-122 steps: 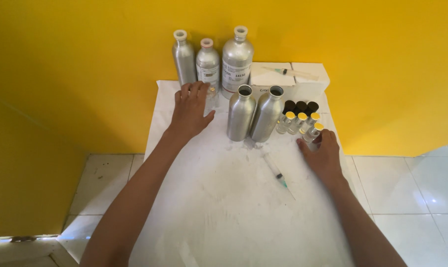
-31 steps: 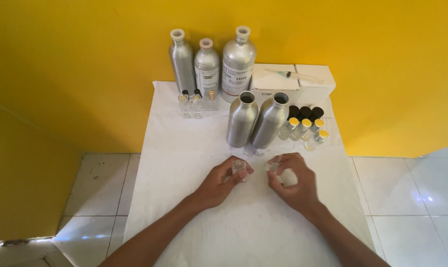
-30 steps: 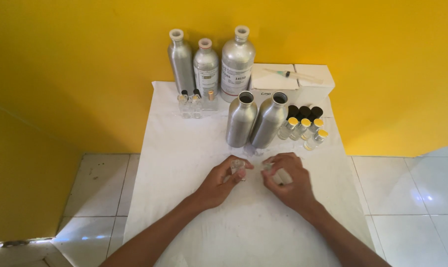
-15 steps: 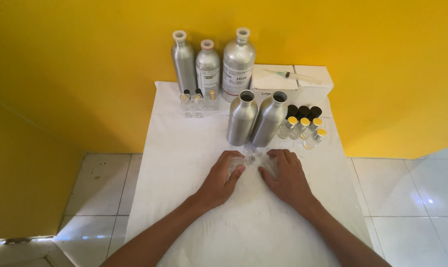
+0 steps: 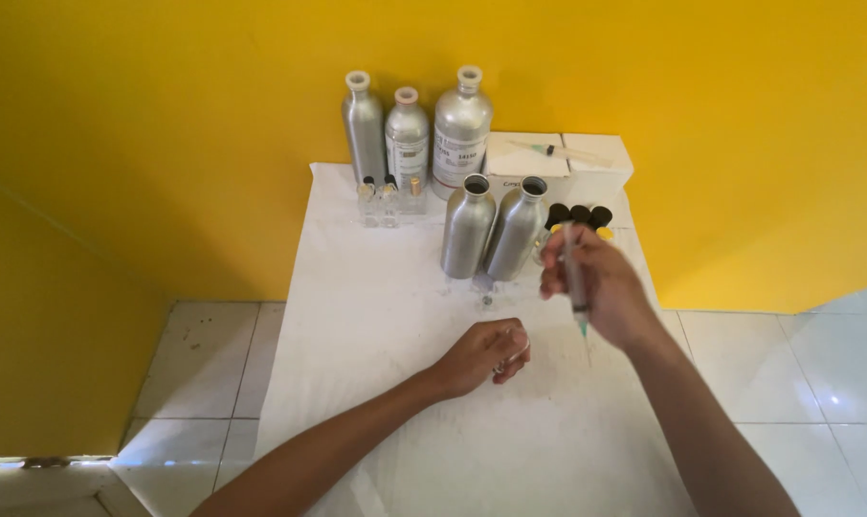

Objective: Transferring fragrance liquid from large bottles to small vials using a syringe.

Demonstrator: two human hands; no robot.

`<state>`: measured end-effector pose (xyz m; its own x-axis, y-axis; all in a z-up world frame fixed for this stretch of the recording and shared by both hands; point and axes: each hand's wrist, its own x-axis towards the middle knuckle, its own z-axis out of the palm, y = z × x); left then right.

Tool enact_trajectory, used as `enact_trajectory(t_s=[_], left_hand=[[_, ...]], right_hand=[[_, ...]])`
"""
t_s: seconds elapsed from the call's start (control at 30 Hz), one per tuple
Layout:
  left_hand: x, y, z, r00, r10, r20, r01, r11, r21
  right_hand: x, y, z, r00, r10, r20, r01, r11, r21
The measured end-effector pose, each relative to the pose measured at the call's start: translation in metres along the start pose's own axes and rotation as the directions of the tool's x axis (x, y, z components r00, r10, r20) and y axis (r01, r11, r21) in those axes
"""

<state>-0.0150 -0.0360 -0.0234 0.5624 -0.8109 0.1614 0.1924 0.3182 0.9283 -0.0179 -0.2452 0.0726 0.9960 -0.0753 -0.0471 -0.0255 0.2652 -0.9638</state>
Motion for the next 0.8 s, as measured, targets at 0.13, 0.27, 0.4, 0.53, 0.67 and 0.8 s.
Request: enact_trajectory(t_s=[0.13,0.27,0.4,0.53,0.67,0.8], left_hand=[[0.023,-0.025,-0.015,0.997,-0.043,-0.071,0.035,0.994,-0.102],[0.020,-0.012,-0.018,0.999,-0.002,-0.039,0.003,1.000,0.024],[0.021,-0.003,-0.024,0.993,-0.116,-0.025,0.116,0.993,0.007],[0.021,-0.003,-0.026,0.993,-0.082,-0.080,0.077,0.995,-0.066],[0.021,0.002,-0.023,0.990,-0.118,-0.081,0.114,0.992,-0.053],[0.022,0.009,-0.020,0.976,-0.187,-0.113,0.184,0.982,-0.039]], right_hand=[[0.013,-0.056,0.019,0.978,-0.209,-0.006,0.208,0.976,-0.063],[0.026,-0.091,0.032,0.902,-0.417,-0.112,0.430,0.893,0.132],[0.044,-0.110,0.041,0.803,-0.591,-0.075,0.591,0.775,0.222],[0.061,-0.104,0.047,0.694,-0.719,-0.031,0.712,0.680,0.177],[0.077,-0.090,0.051,0.648,-0.761,0.030,0.740,0.639,0.211],[0.079,-0.077,0.056,0.744,-0.666,0.047,0.638,0.730,0.247]])
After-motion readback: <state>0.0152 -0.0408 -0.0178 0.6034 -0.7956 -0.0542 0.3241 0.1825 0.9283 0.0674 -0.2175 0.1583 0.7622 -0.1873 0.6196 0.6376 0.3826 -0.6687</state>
